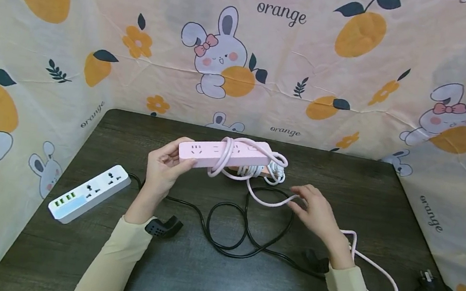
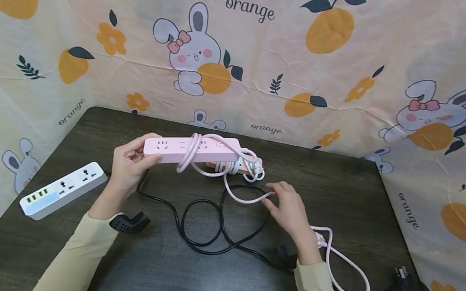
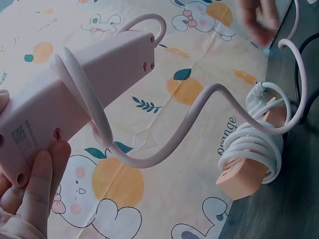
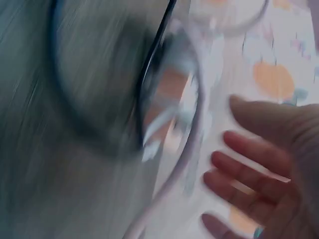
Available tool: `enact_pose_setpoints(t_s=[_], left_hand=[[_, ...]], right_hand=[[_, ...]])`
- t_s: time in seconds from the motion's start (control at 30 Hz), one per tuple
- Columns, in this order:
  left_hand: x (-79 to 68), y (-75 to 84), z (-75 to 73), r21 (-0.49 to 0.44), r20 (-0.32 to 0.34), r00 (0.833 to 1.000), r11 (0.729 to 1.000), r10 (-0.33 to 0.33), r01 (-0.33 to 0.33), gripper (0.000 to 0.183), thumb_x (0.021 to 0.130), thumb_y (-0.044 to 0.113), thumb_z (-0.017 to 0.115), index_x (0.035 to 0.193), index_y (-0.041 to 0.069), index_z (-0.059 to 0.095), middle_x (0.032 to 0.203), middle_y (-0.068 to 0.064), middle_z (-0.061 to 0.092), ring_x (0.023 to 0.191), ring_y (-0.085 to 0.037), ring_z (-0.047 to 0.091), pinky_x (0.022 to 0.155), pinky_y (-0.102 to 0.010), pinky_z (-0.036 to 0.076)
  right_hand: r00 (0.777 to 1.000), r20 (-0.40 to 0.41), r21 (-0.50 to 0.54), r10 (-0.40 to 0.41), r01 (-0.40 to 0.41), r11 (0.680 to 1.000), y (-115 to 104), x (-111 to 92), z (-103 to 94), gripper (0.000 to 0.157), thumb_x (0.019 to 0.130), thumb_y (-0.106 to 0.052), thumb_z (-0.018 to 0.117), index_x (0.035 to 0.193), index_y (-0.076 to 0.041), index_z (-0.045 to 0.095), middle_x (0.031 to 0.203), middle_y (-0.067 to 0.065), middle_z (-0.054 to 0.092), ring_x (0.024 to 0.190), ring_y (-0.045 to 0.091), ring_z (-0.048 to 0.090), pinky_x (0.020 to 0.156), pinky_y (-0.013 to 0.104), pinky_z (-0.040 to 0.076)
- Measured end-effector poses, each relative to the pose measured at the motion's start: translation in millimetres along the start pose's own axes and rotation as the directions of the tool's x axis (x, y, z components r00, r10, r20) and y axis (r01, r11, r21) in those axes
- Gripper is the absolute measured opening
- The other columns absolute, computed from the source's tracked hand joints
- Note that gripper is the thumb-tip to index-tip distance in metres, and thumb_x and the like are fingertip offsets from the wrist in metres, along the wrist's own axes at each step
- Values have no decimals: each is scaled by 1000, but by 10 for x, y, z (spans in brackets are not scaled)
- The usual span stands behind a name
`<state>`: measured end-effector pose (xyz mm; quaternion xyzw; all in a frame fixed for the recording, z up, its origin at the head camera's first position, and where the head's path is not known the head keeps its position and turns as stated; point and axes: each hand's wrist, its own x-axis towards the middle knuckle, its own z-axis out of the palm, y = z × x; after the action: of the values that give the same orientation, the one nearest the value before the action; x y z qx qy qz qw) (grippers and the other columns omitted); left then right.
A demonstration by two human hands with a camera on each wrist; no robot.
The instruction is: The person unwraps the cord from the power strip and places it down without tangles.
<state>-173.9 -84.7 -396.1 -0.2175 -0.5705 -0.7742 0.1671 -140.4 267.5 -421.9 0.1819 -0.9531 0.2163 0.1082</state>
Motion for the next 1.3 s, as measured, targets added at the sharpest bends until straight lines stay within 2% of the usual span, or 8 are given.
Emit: enact_pose_setpoints(t_s=[0.13, 0.23, 0.5, 0.67, 0.83, 1.0, 1.17, 1.3], left_hand=[[1, 0, -5, -13, 1, 1000, 1000, 3, -3, 34, 73, -22, 61, 106, -25, 52, 95, -2, 68, 83, -11, 62, 69, -20, 53], [-1, 0, -5, -32, 7, 1000, 999, 5, -5, 34, 73, -21, 61, 106, -26, 51, 95, -3, 68, 84, -11, 62, 69, -20, 53], [-17, 2, -13, -69, 43, 999, 998, 1, 2, 34, 73, -23, 59, 106, -25, 51, 96, -4, 68, 85, -12, 62, 69, -20, 53], [-3, 11, -45, -77, 88, 996, 997, 13, -6, 34, 72, -23, 59, 105, -25, 51, 96, -5, 68, 84, -12, 61, 68, -20, 53], [2, 18, -68, -73, 143, 990, 997, 13, -3, 36, 71, -22, 59, 104, -27, 49, 95, -4, 68, 83, -11, 61, 66, -19, 53], [-2, 9, -113, -56, 165, 986, 998, 16, -7, 37, 72, -19, 64, 105, -26, 50, 97, -4, 67, 84, -12, 61, 67, -20, 54], [-4, -10, -138, -40, 125, 991, 999, 38, -34, 37, 71, -21, 63, 105, -26, 50, 97, -4, 67, 84, -12, 62, 66, -20, 54], [-6, -40, -116, -35, 60, 997, 998, 48, -46, 36, 73, -20, 63, 107, -25, 51, 98, -5, 67, 85, -12, 62, 69, -21, 54]], right_hand=[[981, -53, 130, -188, 194, 972, -338, 234, 173, 45, 83, -12, 71, 124, 0, 57, 123, 16, 57, 114, 31, 52, 83, 46, 49], [956, -48, 186, -289, 293, 938, -515, 401, 317, 41, 89, -14, 64, 126, 0, 55, 127, 14, 56, 120, 29, 48, 94, 46, 43], [926, -132, 320, -354, 378, 869, -562, 643, 478, 6, 86, -1, 64, 90, 0, 68, 90, 10, 65, 84, 21, 59, 75, 37, 47], [942, -263, 462, -210, 314, 829, -500, 674, 340, 18, 81, 15, 58, 96, 7, 63, 92, 17, 63, 86, 15, 55, 78, 23, 44], [897, -418, 473, -142, 348, 809, -529, 714, 22, 12, 78, 19, 52, 83, 11, 61, 83, 22, 56, 81, 12, 49, 72, 16, 39], [862, -486, 489, -145, 406, 772, -481, 666, -235, 5, 85, 11, 58, 82, 14, 61, 79, 15, 54, 82, 7, 48, 67, 15, 38], [844, -481, 538, -236, 497, 681, -563, 495, -490, 21, 90, -4, 60, 76, 12, 60, 79, 4, 55, 77, 9, 49, 63, 17, 40], [841, -354, 556, -410, 541, 631, -598, 332, -522, 8, 85, 3, 61, 77, 2, 63, 76, 5, 54, 73, 11, 49, 63, 21, 40]])
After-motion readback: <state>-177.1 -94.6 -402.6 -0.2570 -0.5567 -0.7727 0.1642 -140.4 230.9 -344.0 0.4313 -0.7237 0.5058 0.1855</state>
